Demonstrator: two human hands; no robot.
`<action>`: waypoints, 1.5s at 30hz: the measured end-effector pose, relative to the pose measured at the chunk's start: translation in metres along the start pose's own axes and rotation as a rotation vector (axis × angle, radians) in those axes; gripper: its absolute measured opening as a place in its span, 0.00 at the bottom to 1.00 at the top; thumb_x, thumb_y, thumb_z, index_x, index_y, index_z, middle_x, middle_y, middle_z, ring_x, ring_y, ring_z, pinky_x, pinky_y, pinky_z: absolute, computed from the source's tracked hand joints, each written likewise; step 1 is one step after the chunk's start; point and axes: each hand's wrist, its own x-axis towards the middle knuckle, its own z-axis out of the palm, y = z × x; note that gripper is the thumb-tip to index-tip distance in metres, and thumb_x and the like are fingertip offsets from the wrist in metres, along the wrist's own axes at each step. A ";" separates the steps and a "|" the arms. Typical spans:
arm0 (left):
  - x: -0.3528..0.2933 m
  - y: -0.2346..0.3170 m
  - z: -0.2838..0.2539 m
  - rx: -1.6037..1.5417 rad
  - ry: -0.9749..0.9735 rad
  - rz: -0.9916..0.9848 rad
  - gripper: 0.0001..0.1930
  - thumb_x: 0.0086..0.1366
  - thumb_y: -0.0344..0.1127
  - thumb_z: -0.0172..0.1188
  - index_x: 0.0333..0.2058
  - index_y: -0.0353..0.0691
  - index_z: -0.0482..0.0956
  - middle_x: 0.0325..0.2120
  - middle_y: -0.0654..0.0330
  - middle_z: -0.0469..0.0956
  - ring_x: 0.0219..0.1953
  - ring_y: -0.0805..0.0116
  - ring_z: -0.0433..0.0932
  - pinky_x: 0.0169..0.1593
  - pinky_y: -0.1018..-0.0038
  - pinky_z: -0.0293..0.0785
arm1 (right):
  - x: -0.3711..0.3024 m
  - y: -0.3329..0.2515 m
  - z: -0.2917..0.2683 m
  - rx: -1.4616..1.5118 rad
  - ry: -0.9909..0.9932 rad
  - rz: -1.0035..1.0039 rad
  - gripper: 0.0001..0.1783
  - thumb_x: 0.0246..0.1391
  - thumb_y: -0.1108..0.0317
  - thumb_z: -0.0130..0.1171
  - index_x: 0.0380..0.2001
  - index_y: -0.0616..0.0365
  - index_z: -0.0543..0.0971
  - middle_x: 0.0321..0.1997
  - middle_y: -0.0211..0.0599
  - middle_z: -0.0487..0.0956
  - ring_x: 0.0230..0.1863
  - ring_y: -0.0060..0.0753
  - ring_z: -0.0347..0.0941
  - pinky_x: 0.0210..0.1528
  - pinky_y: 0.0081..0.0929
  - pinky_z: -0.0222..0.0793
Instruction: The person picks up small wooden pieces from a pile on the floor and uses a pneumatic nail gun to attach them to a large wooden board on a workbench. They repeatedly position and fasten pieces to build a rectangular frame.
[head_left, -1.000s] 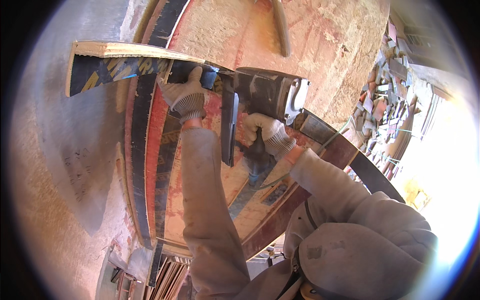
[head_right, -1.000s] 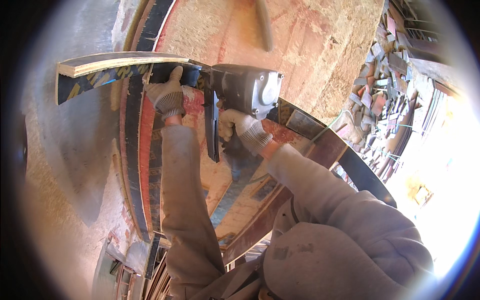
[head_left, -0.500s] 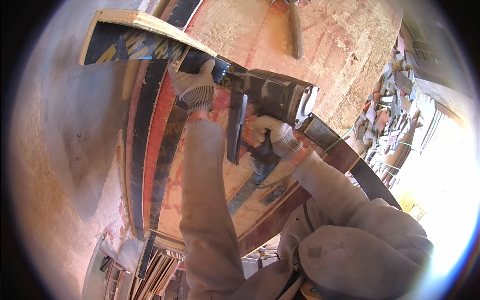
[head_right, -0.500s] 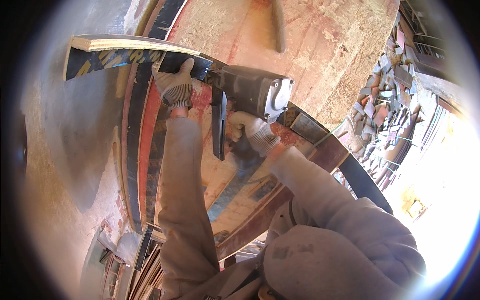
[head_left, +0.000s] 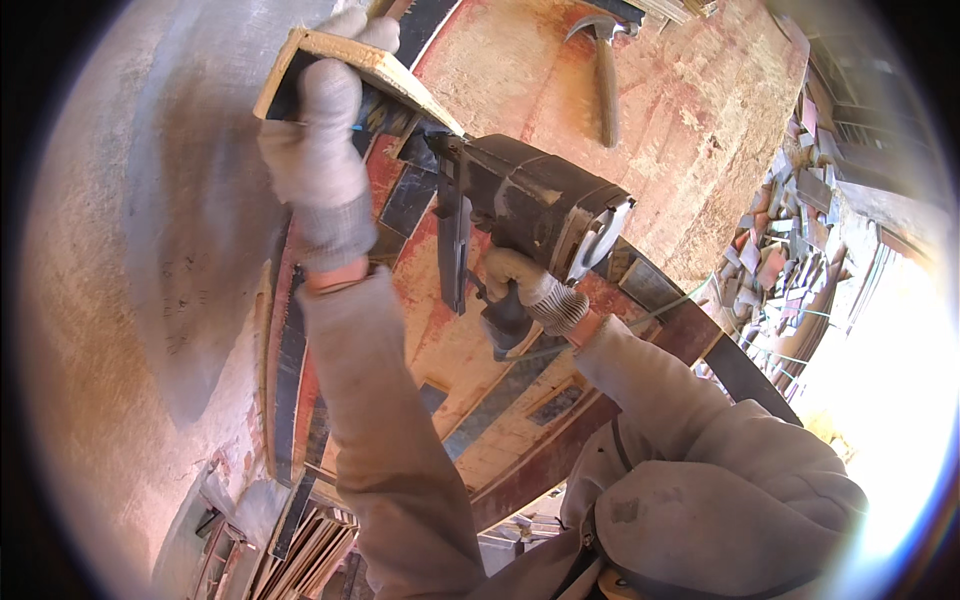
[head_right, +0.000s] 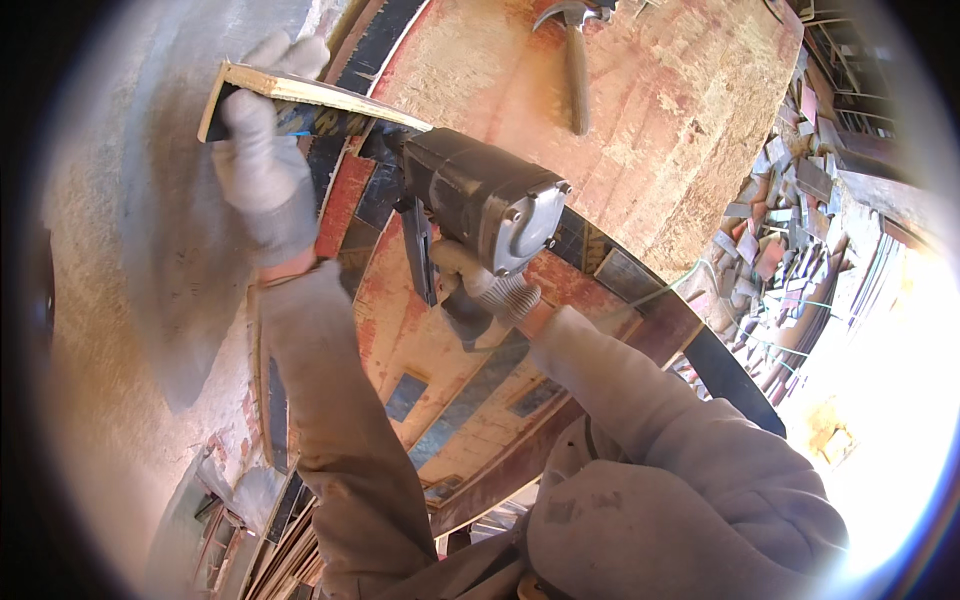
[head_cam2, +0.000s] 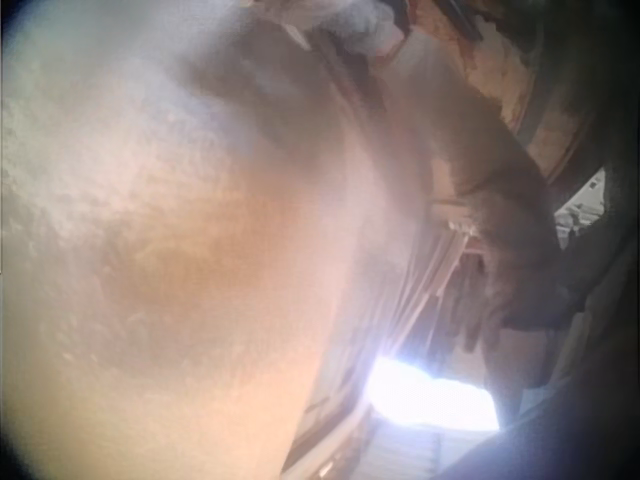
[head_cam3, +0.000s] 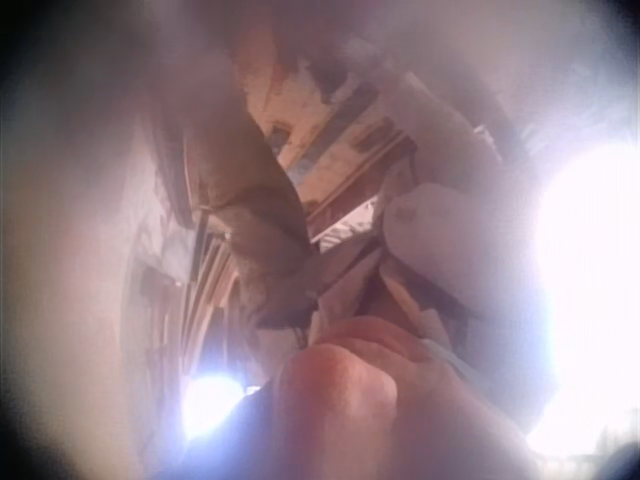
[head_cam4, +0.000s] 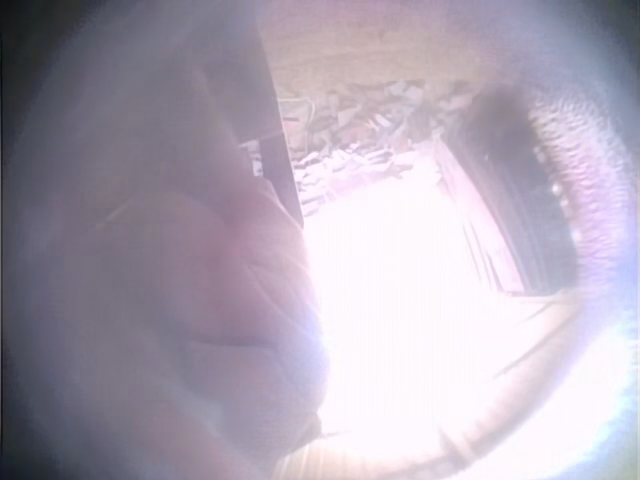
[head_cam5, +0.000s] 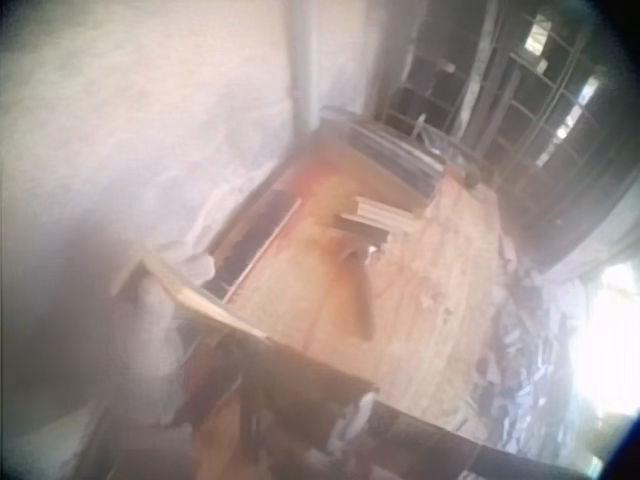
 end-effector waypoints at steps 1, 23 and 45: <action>0.007 0.004 0.002 0.050 -0.031 0.040 0.27 0.74 0.49 0.60 0.53 0.24 0.78 0.41 0.44 0.85 0.46 0.59 0.84 0.52 0.67 0.81 | 0.003 0.001 0.002 -0.156 -0.028 -0.160 0.17 0.69 0.66 0.48 0.23 0.57 0.72 0.24 0.30 0.71 0.27 0.26 0.67 0.34 0.26 0.66; -0.051 0.003 0.008 0.451 0.353 -0.013 0.17 0.68 0.42 0.68 0.50 0.38 0.83 0.35 0.62 0.85 0.32 0.74 0.76 0.37 0.72 0.73 | -0.073 -0.055 -0.004 -0.277 -0.072 -0.333 0.13 0.65 0.71 0.48 0.25 0.57 0.75 0.26 0.31 0.74 0.30 0.24 0.70 0.37 0.23 0.68; -0.552 -0.027 0.104 0.897 0.058 -1.207 0.29 0.53 0.44 0.76 0.52 0.38 0.80 0.53 0.44 0.79 0.56 0.52 0.79 0.59 0.65 0.74 | -0.347 -0.290 -0.142 -1.044 -0.152 -0.839 0.11 0.36 0.69 0.53 0.27 0.61 0.68 0.30 0.36 0.67 0.32 0.34 0.64 0.40 0.33 0.65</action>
